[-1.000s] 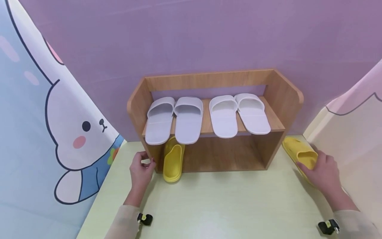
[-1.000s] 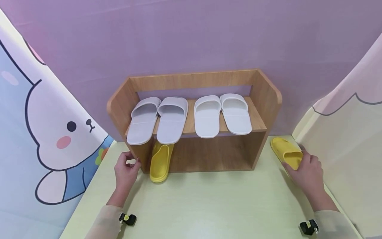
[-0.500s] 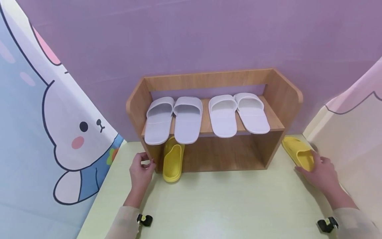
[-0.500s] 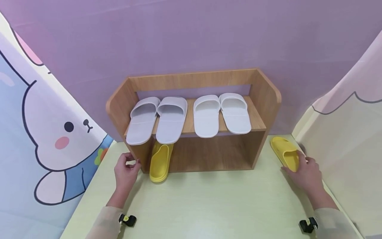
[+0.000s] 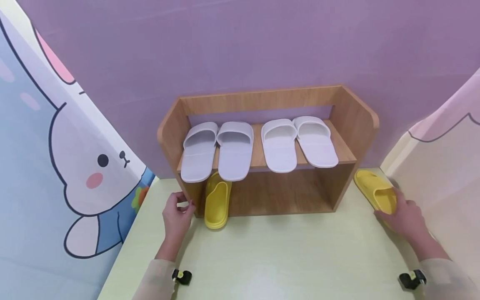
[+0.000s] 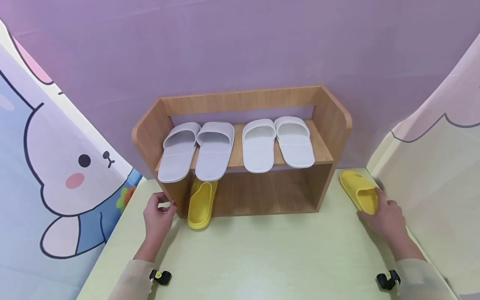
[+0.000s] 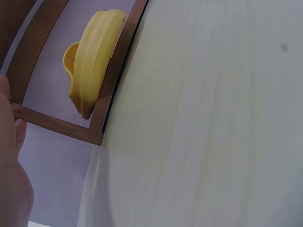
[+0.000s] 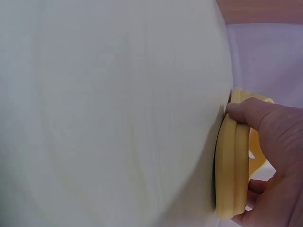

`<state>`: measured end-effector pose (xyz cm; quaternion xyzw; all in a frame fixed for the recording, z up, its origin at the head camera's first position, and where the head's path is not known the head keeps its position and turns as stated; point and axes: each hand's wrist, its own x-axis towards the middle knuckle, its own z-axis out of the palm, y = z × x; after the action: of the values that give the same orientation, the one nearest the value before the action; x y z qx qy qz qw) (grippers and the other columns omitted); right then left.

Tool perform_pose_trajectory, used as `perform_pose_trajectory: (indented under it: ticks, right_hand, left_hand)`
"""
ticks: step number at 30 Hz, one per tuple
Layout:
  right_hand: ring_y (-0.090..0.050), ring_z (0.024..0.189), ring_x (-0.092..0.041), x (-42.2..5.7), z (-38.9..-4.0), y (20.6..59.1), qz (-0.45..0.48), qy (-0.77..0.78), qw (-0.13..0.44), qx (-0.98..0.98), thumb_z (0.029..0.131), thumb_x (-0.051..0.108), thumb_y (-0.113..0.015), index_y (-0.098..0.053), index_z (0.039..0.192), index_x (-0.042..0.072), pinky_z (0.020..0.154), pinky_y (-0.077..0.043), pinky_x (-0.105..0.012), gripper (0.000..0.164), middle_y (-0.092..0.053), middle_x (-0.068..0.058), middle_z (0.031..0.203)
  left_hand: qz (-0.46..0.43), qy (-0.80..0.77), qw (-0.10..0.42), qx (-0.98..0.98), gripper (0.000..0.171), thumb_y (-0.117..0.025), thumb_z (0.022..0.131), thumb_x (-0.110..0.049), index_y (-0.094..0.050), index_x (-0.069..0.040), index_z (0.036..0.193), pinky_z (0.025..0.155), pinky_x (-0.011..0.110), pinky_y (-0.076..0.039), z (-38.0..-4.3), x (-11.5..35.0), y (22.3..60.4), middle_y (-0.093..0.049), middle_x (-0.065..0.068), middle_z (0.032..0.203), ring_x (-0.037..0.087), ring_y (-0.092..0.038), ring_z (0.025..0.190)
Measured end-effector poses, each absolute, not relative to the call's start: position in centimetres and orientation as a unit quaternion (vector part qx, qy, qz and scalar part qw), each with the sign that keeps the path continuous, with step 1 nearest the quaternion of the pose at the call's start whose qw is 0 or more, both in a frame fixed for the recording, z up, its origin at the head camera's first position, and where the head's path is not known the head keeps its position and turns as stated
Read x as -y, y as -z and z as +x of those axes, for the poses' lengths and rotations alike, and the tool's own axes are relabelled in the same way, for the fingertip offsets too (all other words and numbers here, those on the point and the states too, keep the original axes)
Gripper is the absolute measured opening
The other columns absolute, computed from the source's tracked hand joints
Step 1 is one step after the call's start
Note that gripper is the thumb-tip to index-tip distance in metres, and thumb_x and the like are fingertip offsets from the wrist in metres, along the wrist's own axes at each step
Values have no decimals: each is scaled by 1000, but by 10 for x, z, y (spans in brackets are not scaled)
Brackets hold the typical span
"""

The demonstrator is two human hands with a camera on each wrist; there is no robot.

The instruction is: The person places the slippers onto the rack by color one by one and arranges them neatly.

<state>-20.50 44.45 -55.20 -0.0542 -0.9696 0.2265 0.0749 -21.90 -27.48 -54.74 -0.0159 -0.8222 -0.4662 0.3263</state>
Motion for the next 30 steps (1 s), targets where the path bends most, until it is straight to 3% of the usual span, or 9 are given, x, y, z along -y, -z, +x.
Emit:
perform_pose_trajectory:
  ticks: [5, 14, 21, 26, 30]
  right_hand:
    - [-42, 105, -70, -441, -202, 550, -63, -233, 86, 967, 92, 30, -86, -12, 170, -5, 76, -43, -78, 113, -36, -57, 127]
    - [-42, 104, -63, -425, -197, 555, -42, -241, 148, 958, 85, 32, -92, -21, 171, -1, 66, -40, -58, 116, -40, -52, 123]
    - [-44, 105, -59, -416, -199, 555, -6, -275, 193, 942, 82, 23, -95, -27, 170, 0, 68, -39, -53, 114, -42, -48, 124]
    - [-45, 104, -56, -412, -201, 552, -2, -284, 212, 935, 80, 20, -95, -26, 171, 1, 66, -40, -52, 117, -44, -46, 123]
    - [-44, 105, -49, -407, -200, 546, -25, -306, 228, 924, 80, 17, -95, -24, 173, 3, 65, -41, -44, 118, -44, -42, 127]
  left_hand:
    - [-12, 466, 319, 825, 35, -84, 91, 3, -64, -4, 119, 76, 6, -55, -219, 274, 547, -72, 11, 111, 24, -70, 102]
    - [-10, 459, 321, 828, 34, -84, 92, 1, -64, -4, 119, 75, 5, -54, -218, 275, 547, -72, 11, 111, 25, -71, 101]
    - [-12, 450, 324, 832, 34, -85, 92, 0, -64, -6, 119, 76, 6, -54, -218, 277, 548, -72, 10, 111, 26, -71, 101]
    - [-17, 447, 327, 832, 34, -84, 92, 1, -65, -5, 119, 75, 6, -54, -220, 277, 550, -73, 10, 111, 26, -72, 100]
    - [-21, 449, 332, 829, 34, -84, 91, 2, -64, -5, 118, 74, 5, -54, -220, 277, 549, -73, 10, 110, 26, -72, 99]
